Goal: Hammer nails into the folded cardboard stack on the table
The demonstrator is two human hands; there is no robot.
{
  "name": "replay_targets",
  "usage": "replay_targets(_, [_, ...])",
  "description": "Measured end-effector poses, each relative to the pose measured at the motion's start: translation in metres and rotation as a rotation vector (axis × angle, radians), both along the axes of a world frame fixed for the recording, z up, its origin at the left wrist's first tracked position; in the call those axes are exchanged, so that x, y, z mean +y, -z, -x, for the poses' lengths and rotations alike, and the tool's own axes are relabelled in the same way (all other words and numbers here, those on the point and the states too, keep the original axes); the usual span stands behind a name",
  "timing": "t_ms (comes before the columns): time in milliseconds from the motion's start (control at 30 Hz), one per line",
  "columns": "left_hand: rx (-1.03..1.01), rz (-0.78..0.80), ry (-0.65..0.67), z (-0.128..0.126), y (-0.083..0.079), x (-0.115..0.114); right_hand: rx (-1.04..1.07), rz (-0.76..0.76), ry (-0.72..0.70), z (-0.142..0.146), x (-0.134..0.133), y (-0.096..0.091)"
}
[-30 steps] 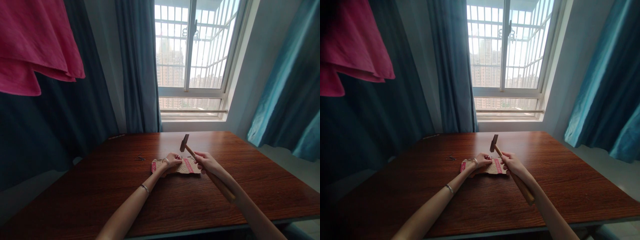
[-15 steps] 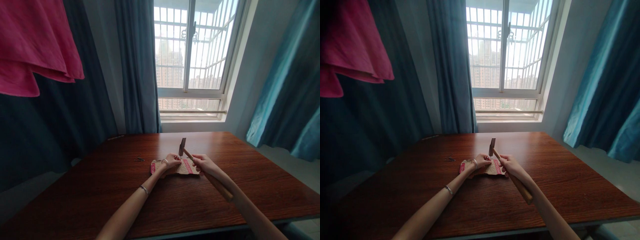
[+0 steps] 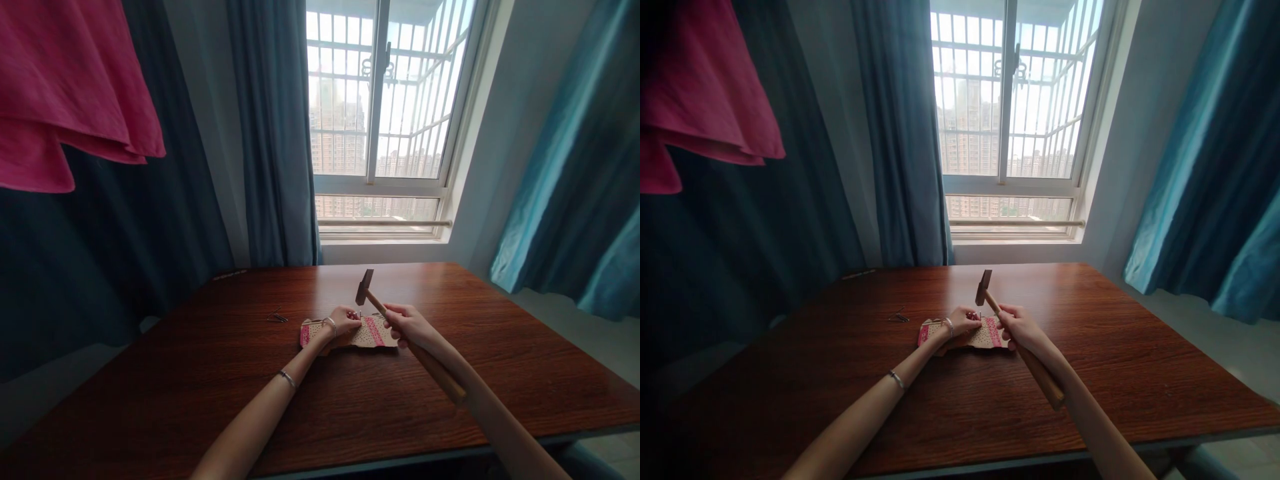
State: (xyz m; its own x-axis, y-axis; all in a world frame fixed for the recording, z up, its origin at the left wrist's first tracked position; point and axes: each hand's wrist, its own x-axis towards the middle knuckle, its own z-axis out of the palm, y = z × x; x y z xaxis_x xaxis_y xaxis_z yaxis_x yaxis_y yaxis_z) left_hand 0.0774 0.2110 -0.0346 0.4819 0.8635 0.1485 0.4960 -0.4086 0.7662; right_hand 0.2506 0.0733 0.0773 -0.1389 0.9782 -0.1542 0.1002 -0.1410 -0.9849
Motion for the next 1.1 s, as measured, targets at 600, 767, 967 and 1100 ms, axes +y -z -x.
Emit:
replay_targets(600, [-0.052,0.022,0.036,0.001,0.0011,0.0008,-0.011,0.017,0.003,0.0014,-0.0025,0.0005])
replay_targets(767, [-0.044,0.04,0.022,0.0007,-0.0017,-0.0011,-0.016,0.011,0.0,-0.0005,-0.0031,0.0026])
replay_targets(967, [-0.014,0.036,-0.001,0.0012,-0.0022,-0.0011,0.016,0.002,-0.008,-0.0036,-0.0028,0.0028])
replay_targets(1100, [-0.015,0.021,0.014,0.0017,-0.0027,-0.0019,0.008,-0.003,-0.006,-0.0017,-0.0018,0.006])
